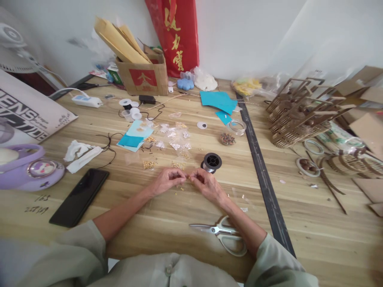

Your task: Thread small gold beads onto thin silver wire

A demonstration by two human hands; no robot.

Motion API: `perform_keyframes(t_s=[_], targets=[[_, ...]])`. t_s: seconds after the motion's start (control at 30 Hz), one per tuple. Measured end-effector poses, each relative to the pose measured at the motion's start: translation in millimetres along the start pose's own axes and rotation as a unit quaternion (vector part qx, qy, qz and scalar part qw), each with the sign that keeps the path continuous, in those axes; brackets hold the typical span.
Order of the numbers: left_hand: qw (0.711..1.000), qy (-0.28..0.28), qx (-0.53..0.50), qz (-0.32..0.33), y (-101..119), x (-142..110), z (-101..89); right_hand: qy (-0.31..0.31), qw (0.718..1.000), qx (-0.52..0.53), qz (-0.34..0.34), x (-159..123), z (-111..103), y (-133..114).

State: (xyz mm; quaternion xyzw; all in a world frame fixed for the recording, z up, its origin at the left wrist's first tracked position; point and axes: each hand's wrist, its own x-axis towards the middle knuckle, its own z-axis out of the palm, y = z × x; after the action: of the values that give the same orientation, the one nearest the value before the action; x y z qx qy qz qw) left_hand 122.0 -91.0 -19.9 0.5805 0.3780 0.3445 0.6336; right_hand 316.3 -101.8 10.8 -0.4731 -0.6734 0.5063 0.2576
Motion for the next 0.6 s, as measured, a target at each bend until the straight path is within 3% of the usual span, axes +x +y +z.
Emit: perform_keyframes(t_s=[0.33,0.6], targets=[[1.0,-0.032,0.001,0.001,8.8,-2.9,0.2,0.019,1.0,0.018,-0.004,-0.4,0.1,-5.6],[1.0,-0.015,0.025,-0.003,8.4,-3.2,-3.4,0.06,0.994,-0.073,-0.049,1.0,-1.7,-0.2]])
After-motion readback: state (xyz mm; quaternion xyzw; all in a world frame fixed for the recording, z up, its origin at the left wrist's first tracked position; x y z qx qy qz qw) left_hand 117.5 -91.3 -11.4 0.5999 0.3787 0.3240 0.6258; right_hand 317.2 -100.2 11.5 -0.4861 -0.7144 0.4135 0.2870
